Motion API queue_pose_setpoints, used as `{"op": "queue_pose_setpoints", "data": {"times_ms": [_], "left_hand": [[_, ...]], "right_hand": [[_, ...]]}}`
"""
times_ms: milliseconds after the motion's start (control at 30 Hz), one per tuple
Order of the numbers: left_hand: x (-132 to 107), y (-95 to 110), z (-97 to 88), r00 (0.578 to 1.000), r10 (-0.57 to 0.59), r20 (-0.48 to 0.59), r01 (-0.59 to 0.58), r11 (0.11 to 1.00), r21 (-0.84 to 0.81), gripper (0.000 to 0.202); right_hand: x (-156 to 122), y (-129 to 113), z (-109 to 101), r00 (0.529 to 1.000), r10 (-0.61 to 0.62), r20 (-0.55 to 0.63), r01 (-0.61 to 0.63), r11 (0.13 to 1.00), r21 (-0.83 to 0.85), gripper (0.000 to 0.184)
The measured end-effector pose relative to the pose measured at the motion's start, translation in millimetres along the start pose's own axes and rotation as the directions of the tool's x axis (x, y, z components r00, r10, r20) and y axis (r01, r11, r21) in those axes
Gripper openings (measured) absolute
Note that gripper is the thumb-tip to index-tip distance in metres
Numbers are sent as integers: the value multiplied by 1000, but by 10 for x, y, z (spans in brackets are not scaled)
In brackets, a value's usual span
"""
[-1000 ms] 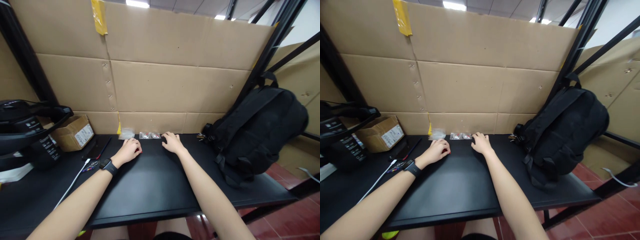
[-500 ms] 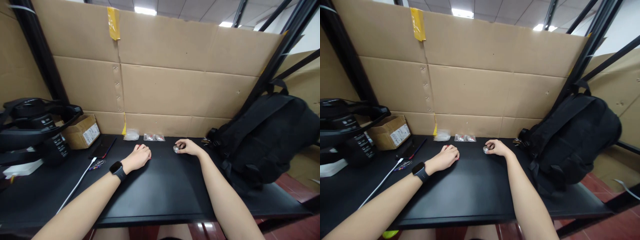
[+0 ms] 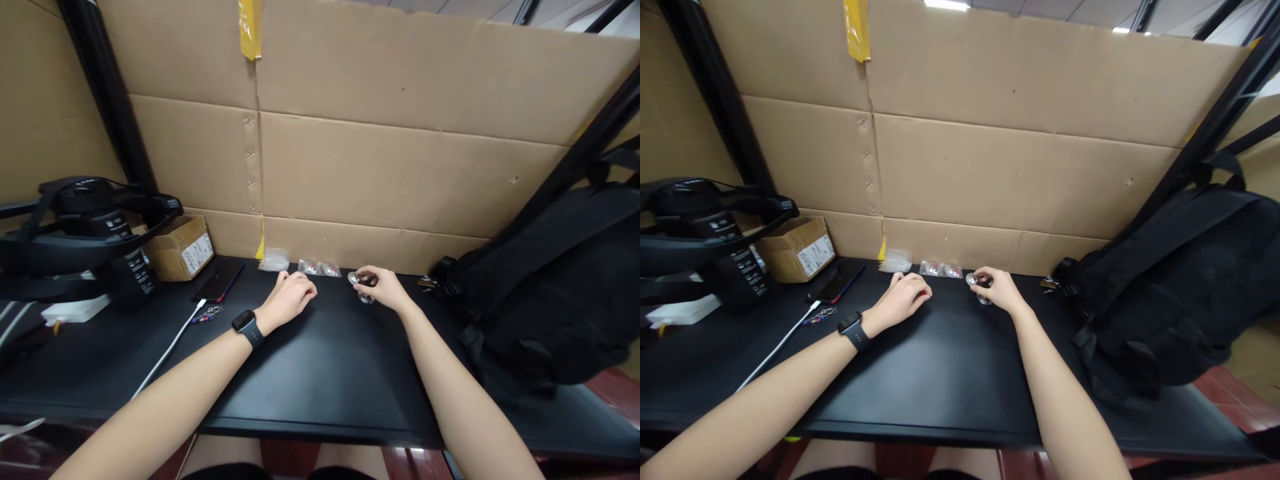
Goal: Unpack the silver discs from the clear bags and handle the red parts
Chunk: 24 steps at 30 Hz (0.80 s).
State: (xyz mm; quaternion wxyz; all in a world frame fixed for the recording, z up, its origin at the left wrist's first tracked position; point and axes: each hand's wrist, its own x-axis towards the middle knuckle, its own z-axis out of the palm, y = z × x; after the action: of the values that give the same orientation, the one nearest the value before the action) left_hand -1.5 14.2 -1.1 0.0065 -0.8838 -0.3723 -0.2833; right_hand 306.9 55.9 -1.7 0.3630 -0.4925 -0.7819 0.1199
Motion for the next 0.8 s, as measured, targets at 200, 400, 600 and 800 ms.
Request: {"op": "queue_pose_setpoints", "data": {"times_ms": [200, 400, 600, 800], "left_hand": [[33, -80, 60, 984, -155, -86, 149, 986, -70, 10], [69, -51, -24, 982, -181, -53, 163, 954, -251, 11], [85, -16, -71, 989, -40, -140, -20, 914, -404, 15], [80, 31, -42, 981, -102, -164, 17, 893, -450, 15]], "right_hand": [[-59, -388, 316, 994, -77, 72, 61, 977, 205, 37], [-134, -617, 480, 985, -167, -35, 170, 941, 294, 44], [-221, -891, 544, 957, -254, -139, 285, 905, 314, 41], [-253, -952, 550, 958, -242, -151, 278, 913, 297, 32]]}}
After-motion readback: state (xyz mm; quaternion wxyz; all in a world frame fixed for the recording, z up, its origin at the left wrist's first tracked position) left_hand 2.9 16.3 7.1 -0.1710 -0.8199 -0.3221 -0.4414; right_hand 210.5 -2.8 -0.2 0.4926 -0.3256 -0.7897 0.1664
